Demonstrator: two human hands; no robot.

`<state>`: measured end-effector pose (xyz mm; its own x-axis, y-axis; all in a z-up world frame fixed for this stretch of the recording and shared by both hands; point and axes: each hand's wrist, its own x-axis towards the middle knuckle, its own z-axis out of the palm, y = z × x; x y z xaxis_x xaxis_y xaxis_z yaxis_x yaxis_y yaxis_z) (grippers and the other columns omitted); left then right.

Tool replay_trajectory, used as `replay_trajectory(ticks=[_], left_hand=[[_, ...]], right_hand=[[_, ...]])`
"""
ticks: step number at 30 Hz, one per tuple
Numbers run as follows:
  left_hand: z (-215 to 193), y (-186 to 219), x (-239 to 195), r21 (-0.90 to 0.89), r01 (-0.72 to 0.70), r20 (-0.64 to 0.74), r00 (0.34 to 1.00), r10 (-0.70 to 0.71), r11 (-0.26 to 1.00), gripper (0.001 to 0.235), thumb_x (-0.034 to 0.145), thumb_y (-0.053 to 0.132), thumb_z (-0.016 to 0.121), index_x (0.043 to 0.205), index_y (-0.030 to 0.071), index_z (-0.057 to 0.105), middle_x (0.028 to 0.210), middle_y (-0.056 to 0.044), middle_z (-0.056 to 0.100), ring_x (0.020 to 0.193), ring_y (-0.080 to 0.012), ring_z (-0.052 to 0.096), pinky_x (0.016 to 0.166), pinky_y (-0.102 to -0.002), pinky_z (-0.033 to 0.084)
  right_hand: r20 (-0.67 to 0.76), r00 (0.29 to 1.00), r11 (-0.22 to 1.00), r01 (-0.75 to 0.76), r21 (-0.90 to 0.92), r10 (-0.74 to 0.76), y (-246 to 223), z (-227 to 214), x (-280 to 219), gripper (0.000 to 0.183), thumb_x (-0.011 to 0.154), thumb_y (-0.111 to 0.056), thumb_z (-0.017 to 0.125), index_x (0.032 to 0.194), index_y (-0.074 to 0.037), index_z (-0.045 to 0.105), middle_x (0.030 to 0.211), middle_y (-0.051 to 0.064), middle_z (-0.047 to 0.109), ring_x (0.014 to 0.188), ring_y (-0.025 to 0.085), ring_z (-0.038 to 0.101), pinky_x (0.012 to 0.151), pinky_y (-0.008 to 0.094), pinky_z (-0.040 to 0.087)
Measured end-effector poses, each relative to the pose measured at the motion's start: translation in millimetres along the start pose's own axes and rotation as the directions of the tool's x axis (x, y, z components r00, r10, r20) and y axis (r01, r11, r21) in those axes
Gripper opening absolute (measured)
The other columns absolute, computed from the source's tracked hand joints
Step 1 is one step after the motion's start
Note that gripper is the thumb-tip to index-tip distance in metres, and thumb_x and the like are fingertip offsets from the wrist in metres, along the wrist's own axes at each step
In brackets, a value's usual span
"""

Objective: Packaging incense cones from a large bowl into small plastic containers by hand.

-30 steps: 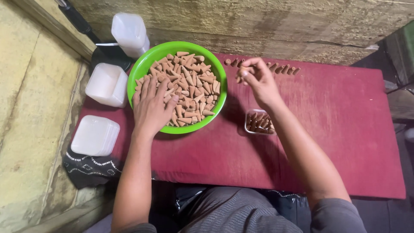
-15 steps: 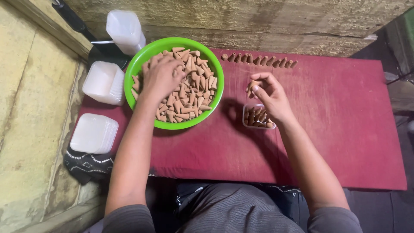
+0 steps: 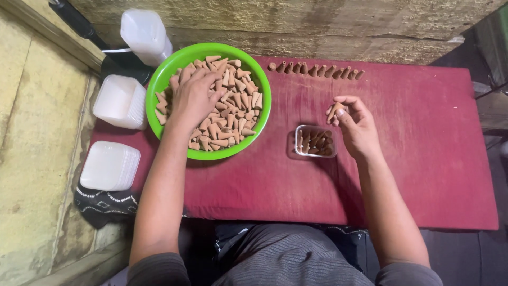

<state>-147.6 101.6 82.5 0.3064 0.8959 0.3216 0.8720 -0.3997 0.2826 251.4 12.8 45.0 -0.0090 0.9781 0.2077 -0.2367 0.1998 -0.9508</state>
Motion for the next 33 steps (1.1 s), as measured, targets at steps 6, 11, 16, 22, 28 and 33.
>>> replay_trajectory(ticks=[6,11,16,22,28,33], left_hand=[[1,4,2,0.006,0.029,-0.022,0.999,-0.029,1.0,0.033,0.082,0.024,0.085,0.107,0.022,0.064,0.107,-0.001,0.062,0.112,-0.029,0.054,0.092,-0.053,0.036],[-22,20,-8,-0.217,-0.002,-0.161,0.986,-0.033,0.976,0.022,0.093,0.01,0.075,0.112,0.018,0.067,0.102,-0.005,0.065,0.104,-0.0316,0.064,0.09,-0.047,0.046],[-29,53,-31,-0.537,-0.031,-0.204,0.974,-0.094,0.843,0.028,0.102,-0.005,0.061,0.124,0.008,0.071,0.112,-0.015,0.063,0.088,-0.0276,0.073,0.071,-0.036,0.061],[-7,112,-61,-0.616,-0.019,-0.148,0.985,-0.092,0.787,0.023,0.096,0.015,0.075,0.118,0.017,0.073,0.105,-0.006,0.073,0.099,-0.03,0.074,0.084,-0.041,0.06],[26,150,-59,-0.612,-0.145,-0.198,0.98,0.027,0.777,0.022,0.103,0.02,0.061,0.122,0.021,0.073,0.096,-0.004,0.071,0.094,-0.0287,0.065,0.089,-0.04,0.053],[52,173,-61,-0.682,-0.127,-0.187,0.982,-0.003,0.72,0.016,0.096,0.018,0.072,0.112,0.016,0.069,0.1,-0.002,0.073,0.099,-0.0254,0.067,0.086,-0.038,0.058]], right_hand=[[-0.021,1.0,1.0,-0.013,-0.021,0.013,-1,5,-4,0.031,0.103,-0.006,0.06,0.133,0.001,0.054,0.102,0.021,0.067,0.084,0.02,0.067,0.071,0.019,0.049],[-0.031,1.0,0.998,-0.001,-0.066,-0.001,16,-12,-3,0.031,0.101,-0.002,0.062,0.132,0.003,0.056,0.107,0.021,0.066,0.087,0.022,0.067,0.074,0.022,0.05],[-0.049,0.999,0.981,-0.022,-0.191,0.013,4,-9,-12,0.03,0.102,0.001,0.061,0.132,0.004,0.059,0.108,0.017,0.067,0.091,0.02,0.066,0.078,0.025,0.051],[-0.062,0.998,0.967,-0.034,-0.252,0.019,2,-11,-28,0.031,0.101,0.002,0.063,0.132,0.005,0.061,0.11,0.016,0.067,0.097,0.02,0.066,0.083,0.029,0.054],[-0.036,0.999,0.937,0.017,-0.348,-0.032,10,-21,-39,0.03,0.1,0.002,0.065,0.13,0.006,0.063,0.111,0.017,0.067,0.099,0.022,0.067,0.087,0.035,0.056],[-0.033,0.998,0.899,0.038,-0.435,-0.058,-3,-9,-45,0.032,0.097,0.003,0.068,0.129,0.002,0.065,0.105,0.015,0.069,0.094,0.02,0.068,0.085,0.036,0.056]])
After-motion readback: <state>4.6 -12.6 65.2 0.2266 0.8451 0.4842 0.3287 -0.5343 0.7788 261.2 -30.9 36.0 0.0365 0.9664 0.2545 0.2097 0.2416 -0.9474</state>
